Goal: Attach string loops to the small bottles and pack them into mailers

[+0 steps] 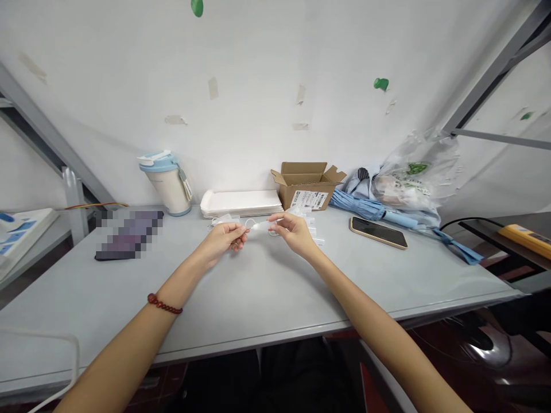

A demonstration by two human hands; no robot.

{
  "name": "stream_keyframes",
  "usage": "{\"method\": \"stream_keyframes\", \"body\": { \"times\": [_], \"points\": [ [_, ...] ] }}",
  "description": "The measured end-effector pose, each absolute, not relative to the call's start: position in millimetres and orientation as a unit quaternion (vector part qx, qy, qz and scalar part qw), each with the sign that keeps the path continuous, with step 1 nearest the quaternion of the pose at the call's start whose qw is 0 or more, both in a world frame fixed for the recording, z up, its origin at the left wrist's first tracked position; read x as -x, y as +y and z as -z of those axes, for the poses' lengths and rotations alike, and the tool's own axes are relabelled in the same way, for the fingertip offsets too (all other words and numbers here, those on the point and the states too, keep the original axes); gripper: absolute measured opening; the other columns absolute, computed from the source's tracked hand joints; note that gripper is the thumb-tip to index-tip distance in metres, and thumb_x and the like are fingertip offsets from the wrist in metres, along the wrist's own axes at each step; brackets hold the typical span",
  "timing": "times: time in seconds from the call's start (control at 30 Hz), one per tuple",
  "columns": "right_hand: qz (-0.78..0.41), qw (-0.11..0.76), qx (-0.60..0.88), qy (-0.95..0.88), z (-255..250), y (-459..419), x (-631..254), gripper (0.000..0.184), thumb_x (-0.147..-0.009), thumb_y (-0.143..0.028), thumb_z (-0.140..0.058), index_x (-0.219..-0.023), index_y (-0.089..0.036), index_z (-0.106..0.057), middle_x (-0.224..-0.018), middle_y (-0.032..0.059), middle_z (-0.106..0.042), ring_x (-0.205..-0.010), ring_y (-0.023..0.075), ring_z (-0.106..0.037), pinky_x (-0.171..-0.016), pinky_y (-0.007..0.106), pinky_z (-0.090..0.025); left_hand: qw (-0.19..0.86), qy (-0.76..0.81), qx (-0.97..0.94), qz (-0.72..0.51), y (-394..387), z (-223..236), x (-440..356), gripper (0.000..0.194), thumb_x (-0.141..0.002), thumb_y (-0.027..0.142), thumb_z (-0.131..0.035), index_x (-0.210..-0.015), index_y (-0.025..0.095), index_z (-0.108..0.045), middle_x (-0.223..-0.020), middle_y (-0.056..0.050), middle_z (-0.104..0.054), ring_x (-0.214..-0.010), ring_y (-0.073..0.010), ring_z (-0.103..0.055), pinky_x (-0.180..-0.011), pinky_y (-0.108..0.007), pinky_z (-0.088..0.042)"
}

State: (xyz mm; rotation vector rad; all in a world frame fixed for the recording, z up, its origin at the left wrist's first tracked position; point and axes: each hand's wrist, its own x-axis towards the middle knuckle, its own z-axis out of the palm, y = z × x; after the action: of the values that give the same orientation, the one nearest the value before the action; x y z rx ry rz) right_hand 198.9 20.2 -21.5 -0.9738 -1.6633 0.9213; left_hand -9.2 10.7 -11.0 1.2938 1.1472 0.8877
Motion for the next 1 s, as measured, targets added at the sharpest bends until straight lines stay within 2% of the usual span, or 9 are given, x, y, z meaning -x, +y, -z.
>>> {"method": "stream_keyframes", "body": {
  "times": [0.13, 0.23, 0.57, 0.67, 0.83, 1.0],
  "points": [
    [-0.338, 0.496, 0.398, -0.693, 25.4, 18.4, -193.4, 0.012, -0.075, -0.023, -0.060, -0.086, -0.019, -0.064, -0.076, 0.0010, -0.066, -0.069, 0.0142, -0.062, -0.071, 0.030, -0.047, 0.554, 0.491, -0.551, -0.385, 12.4, 16.1, 9.1, 0.031, -0.070, 0.044, -0.067, -0.067, 0.016, -0.057, -0.062, 0.002, -0.055, -0.051, -0.0086, -0.047, -0.052, -0.024, -0.038],
    [-0.337, 0.492, 0.405, -0.693, 29.6, 18.0, -190.1, 0.014, -0.075, -0.020, -0.059, -0.087, -0.019, -0.066, -0.073, 0.0014, -0.066, -0.069, 0.0145, -0.062, -0.070, 0.030, -0.047, 0.536, 0.500, -0.557, -0.390, 11.3, 16.8, 7.0, 0.030, -0.069, 0.043, -0.067, -0.064, 0.016, -0.056, -0.059, 0.002, -0.054, -0.049, -0.0090, -0.046, -0.051, -0.024, -0.037],
    [-0.318, 0.487, 0.415, -0.700, 36.3, 20.3, -187.8, 0.012, -0.073, -0.019, -0.064, -0.084, -0.019, -0.070, -0.070, 0.0013, -0.065, -0.069, 0.0150, -0.061, -0.068, 0.029, -0.048, 0.527, 0.505, -0.555, -0.399, 8.1, 16.4, 2.5, 0.030, -0.066, 0.042, -0.067, -0.059, 0.016, -0.053, -0.054, 0.002, -0.051, -0.047, -0.0090, -0.045, -0.049, -0.025, -0.037],
    [-0.326, 0.482, 0.415, -0.699, 33.8, 20.2, -189.3, 0.012, -0.074, -0.019, -0.064, -0.084, -0.019, -0.070, -0.075, 0.0022, -0.066, -0.070, 0.0148, -0.062, -0.068, 0.029, -0.048, 0.528, 0.503, -0.557, -0.397, 7.3, 14.8, 1.2, 0.029, -0.067, 0.040, -0.067, -0.059, 0.016, -0.054, -0.054, 0.003, -0.051, -0.047, -0.0089, -0.045, -0.050, -0.025, -0.037],
    [-0.392, 0.445, 0.418, -0.688, 29.3, 21.0, -190.1, 0.023, -0.081, -0.031, -0.059, -0.097, -0.016, -0.065, -0.071, 0.0037, -0.069, -0.066, 0.0147, -0.063, -0.065, 0.028, -0.048, 0.481, 0.505, -0.587, -0.411, 4.2, 7.1, -3.9, 0.025, -0.070, 0.040, -0.064, -0.063, 0.017, -0.056, -0.056, 0.002, -0.053, -0.047, -0.0097, -0.047, -0.051, -0.026, -0.039],
    [-0.468, 0.441, 0.404, -0.651, 31.7, 23.6, -188.4, 0.034, -0.079, -0.045, -0.060, -0.090, -0.013, -0.064, -0.059, 0.0016, -0.064, -0.055, 0.0130, -0.060, -0.058, 0.026, -0.048, 0.461, 0.501, -0.596, -0.426, 5.8, 7.9, -2.1, 0.030, -0.070, 0.045, -0.063, -0.073, 0.016, -0.063, -0.060, 0.001, -0.057, -0.048, -0.0107, -0.049, -0.051, -0.026, -0.040]
  ]
}}
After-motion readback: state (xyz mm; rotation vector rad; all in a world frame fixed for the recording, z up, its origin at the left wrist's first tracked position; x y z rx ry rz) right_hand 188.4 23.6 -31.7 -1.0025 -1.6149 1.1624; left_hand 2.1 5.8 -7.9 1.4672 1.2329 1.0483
